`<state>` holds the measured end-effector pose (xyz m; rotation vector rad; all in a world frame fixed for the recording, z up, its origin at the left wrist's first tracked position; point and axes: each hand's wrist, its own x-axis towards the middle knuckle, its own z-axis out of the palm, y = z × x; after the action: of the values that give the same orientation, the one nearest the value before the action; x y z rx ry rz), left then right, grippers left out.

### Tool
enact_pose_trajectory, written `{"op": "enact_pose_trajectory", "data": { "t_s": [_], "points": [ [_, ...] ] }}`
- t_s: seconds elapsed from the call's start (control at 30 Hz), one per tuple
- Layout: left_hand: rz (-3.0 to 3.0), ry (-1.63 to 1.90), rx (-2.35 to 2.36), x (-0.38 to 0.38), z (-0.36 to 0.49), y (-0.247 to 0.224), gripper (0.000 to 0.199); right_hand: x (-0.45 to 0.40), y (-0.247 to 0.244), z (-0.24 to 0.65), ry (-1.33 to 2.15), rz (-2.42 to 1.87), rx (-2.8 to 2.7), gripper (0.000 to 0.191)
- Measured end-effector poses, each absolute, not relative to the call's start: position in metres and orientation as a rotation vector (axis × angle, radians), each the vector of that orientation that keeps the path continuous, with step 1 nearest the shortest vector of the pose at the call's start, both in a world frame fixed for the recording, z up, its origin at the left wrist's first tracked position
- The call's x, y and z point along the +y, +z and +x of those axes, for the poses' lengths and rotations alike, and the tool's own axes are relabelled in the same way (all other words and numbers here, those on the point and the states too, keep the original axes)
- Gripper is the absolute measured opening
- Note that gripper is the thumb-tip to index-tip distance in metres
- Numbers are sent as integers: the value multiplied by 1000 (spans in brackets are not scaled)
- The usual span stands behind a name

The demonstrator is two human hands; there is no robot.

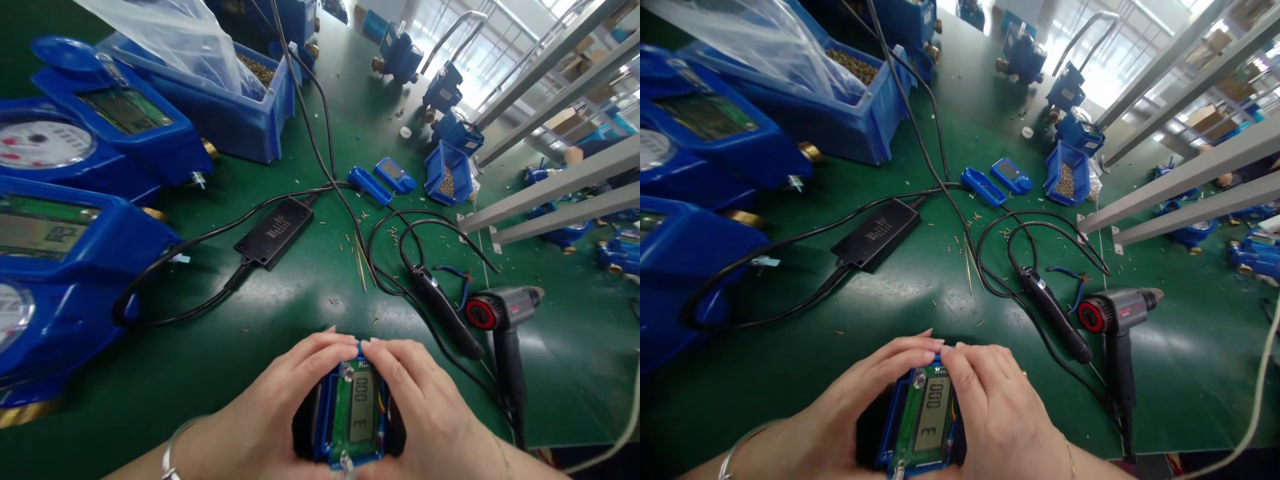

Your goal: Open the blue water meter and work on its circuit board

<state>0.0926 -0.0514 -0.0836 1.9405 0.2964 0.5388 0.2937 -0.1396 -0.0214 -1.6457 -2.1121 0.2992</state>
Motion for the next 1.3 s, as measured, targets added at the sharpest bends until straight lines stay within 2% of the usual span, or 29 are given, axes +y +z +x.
{"op": "enact_pose_trajectory", "data": {
  "t_s": [0.2,0.3,0.57,0.77,1.1,1.3],
  "points": [
    [1980,524,252,-47,95,-79,93,-141,-29,302,238,-1507,-2227,58],
    [1976,502,270,-46,97,-76,92,-140,-29,301,233,-1478,-2224,55],
    [2101,510,389,-51,91,-77,99,-137,-27,290,304,-1590,-2062,77],
    [2111,545,355,-52,95,-74,96,-144,-28,293,210,-1567,-2100,72],
    [2041,567,362,-49,97,-74,102,-150,-29,287,125,-1554,-2167,78],
    [2013,646,309,-52,98,-77,97,-139,-17,291,206,-1332,-2526,66]
  ]
}}
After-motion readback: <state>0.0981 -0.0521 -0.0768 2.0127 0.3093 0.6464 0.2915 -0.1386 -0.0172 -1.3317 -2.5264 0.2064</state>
